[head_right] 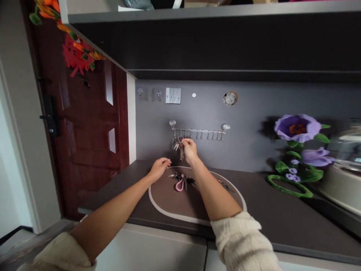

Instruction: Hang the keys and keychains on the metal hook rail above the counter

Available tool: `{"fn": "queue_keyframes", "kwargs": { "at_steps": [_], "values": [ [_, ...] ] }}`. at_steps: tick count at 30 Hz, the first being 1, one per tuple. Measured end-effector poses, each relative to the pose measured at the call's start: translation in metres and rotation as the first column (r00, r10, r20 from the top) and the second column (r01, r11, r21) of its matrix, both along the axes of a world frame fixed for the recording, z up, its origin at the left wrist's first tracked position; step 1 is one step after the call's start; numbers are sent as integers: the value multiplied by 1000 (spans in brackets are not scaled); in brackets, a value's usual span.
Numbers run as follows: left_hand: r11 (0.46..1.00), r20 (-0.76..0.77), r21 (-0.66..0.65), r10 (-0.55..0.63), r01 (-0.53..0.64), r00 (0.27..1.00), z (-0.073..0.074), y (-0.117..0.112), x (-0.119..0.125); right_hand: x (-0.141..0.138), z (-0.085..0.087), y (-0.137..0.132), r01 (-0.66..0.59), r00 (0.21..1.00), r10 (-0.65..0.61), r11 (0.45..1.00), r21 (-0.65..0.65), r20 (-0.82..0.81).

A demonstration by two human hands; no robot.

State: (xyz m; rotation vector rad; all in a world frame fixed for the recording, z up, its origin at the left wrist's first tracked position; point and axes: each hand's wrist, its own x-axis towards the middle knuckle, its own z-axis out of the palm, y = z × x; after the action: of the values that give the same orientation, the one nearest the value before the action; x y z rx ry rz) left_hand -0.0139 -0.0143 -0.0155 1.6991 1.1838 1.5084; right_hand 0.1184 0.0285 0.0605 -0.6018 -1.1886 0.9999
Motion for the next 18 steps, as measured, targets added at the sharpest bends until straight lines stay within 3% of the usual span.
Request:
{"fn": "queue_keyframes", "kwargs": {
  "at_steps": [5,12,18],
  "values": [
    [997,-120,72,48,-40,992,-6,7,-1,-10,7,16,-3,990,-7,997,-77,-139],
    [993,-155,99,84,-69,984,-6,7,0,-19,5,32,-20,971,-20,987,-162,-236],
    [990,-170,109,101,-83,980,-4,8,-1,-19,-3,40,36,982,-73,979,-202,-176]
  ]
}}
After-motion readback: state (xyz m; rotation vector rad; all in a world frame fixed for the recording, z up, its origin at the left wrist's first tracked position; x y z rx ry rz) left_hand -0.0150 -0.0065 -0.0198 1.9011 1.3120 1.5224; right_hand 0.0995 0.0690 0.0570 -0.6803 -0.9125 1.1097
